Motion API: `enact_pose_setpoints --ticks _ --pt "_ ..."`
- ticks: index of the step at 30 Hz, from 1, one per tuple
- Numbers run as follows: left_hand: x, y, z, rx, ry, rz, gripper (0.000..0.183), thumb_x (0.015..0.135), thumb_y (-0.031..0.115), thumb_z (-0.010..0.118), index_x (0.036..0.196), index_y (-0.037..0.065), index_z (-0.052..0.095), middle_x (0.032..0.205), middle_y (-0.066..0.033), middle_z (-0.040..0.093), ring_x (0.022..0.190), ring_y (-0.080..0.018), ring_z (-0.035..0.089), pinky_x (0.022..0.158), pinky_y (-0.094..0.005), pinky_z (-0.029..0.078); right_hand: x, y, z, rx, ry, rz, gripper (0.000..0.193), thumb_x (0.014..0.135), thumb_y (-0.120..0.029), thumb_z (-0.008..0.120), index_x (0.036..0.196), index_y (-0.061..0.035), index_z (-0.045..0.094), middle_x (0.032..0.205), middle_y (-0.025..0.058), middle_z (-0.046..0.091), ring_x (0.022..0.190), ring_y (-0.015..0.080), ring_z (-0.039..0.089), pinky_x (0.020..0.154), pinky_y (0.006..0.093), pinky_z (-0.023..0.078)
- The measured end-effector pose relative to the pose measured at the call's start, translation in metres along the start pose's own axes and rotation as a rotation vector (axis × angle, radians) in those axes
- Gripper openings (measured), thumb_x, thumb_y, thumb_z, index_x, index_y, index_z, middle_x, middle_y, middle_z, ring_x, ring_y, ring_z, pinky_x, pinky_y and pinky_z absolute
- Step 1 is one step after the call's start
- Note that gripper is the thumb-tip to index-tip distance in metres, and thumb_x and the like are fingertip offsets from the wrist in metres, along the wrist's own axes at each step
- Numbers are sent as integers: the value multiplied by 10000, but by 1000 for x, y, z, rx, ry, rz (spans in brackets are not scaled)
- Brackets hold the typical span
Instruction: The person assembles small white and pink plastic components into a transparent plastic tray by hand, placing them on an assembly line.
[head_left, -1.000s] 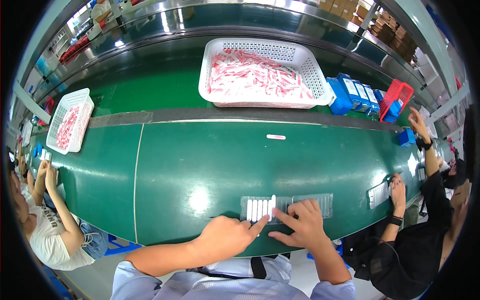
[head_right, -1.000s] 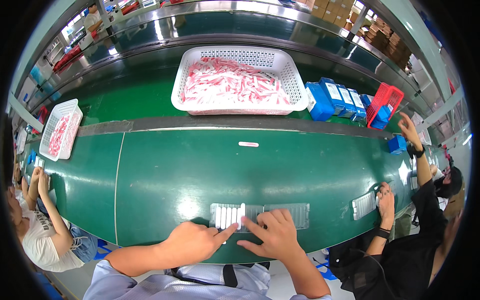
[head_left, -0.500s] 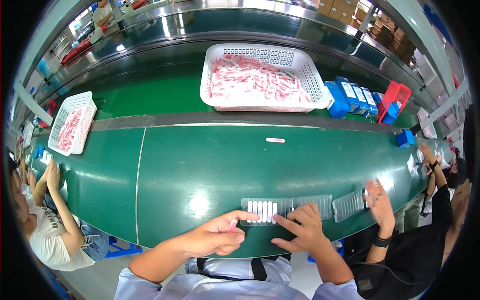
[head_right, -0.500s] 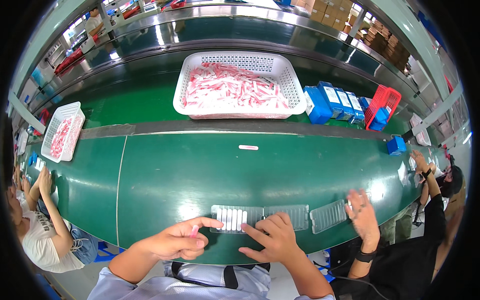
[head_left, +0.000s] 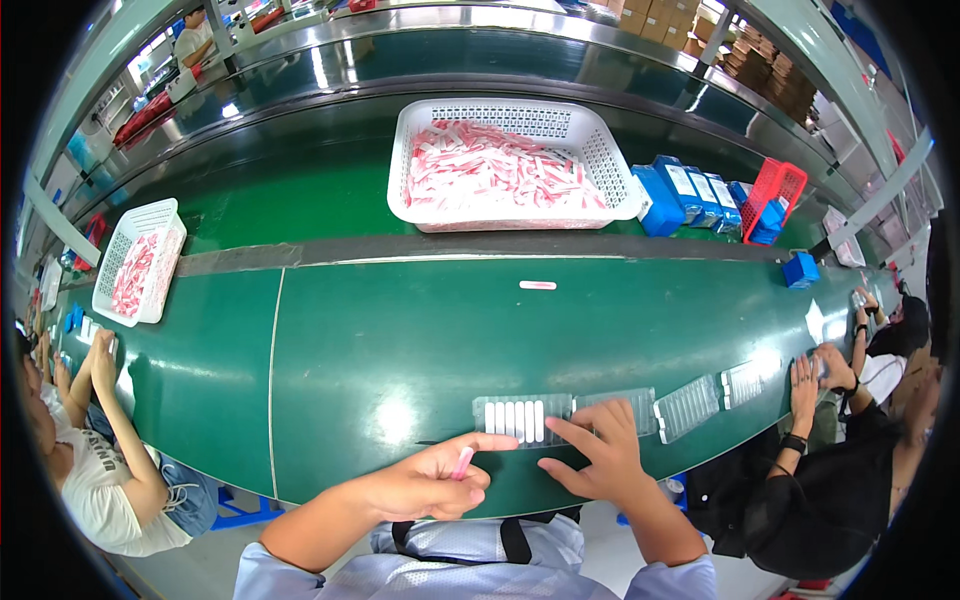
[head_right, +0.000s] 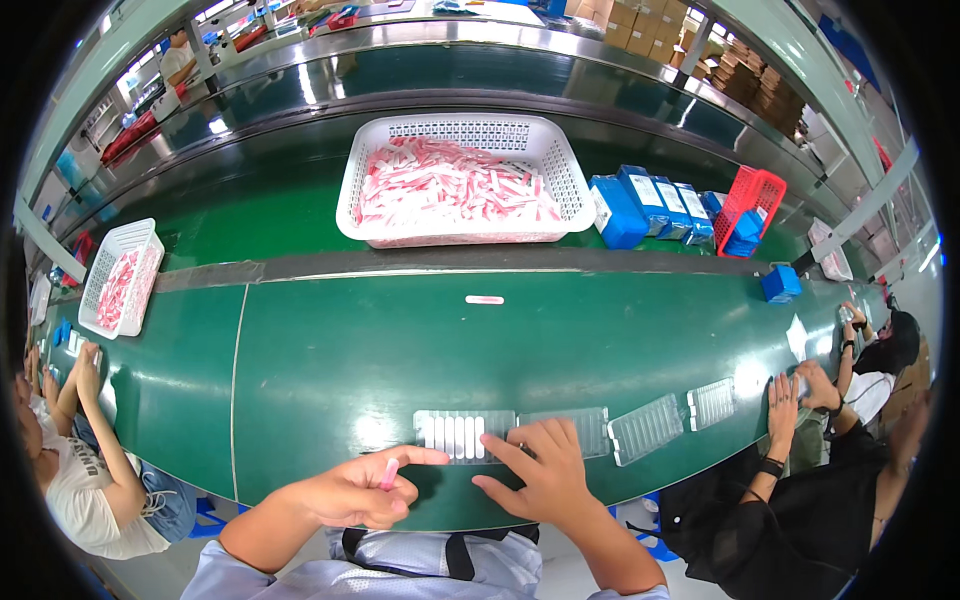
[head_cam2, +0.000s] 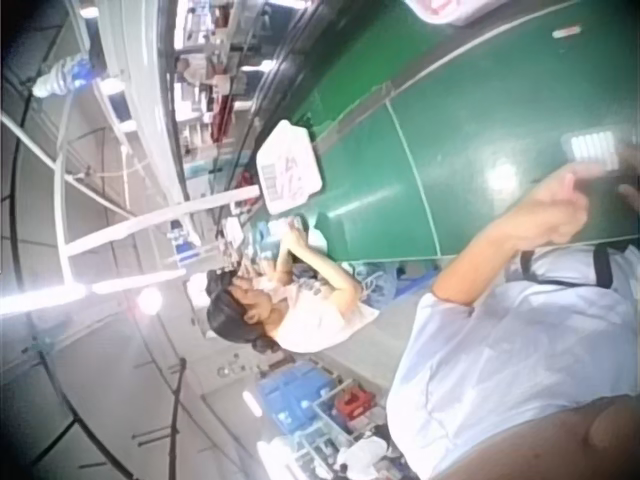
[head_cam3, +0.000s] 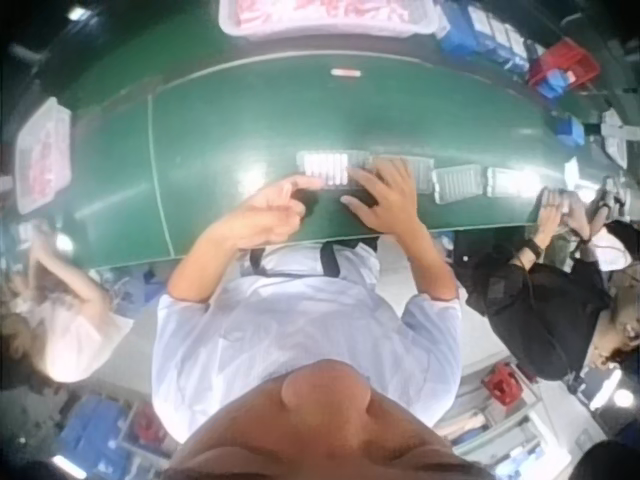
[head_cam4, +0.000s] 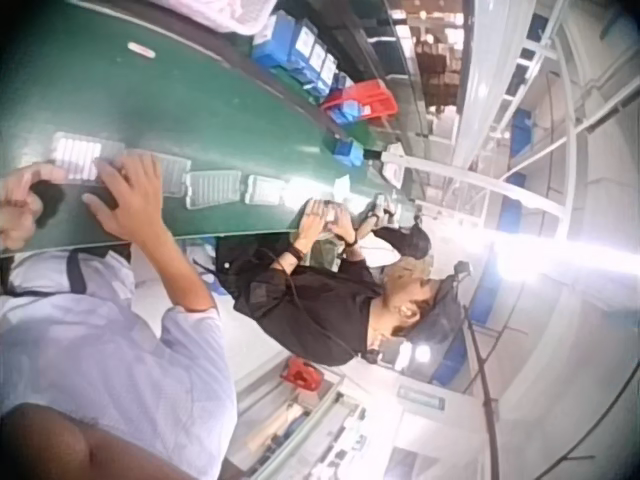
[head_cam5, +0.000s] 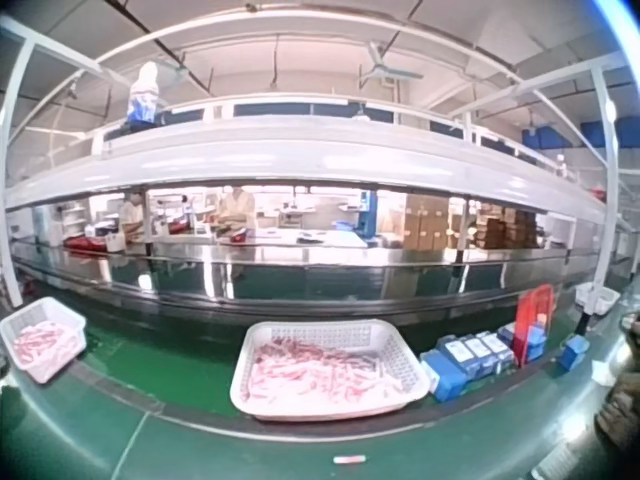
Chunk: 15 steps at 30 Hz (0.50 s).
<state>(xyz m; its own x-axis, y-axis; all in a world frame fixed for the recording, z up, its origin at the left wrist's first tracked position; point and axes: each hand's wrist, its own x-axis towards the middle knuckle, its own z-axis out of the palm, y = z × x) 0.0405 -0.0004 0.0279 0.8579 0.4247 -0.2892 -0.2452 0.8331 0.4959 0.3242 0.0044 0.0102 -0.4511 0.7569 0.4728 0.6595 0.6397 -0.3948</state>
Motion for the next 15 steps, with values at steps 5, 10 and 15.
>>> enact_pose_setpoints --ticks 5,10,15 --pt "23 -18 12 667 -59 168 818 939 -42 578 1560 33 50 794 52 333 710 -49 369 765 -229 424 14 -36 -5 563 -86 141 314 790 -213 829 1068 -96 740 625 -6 562 553 178 549 558 328 403" --pt "26 -5 17 612 -72 153 884 941 -8 625 1576 34 12 832 5 442 721 -81 448 791 -230 460 10 -29 -8 929 -51 546 108 888 -127 763 891 -21 747 668 56 666 542 118 580 511 269 448" --pt "23 25 4 1534 436 522 857 825 182 820 1528 69 342 1112 -110 621 1027 -266 616 864 -361 535 4 16 -15 1231 336 738 89 932 -28 678 890 37 722 712 101 691 586 111 605 520 243 468"
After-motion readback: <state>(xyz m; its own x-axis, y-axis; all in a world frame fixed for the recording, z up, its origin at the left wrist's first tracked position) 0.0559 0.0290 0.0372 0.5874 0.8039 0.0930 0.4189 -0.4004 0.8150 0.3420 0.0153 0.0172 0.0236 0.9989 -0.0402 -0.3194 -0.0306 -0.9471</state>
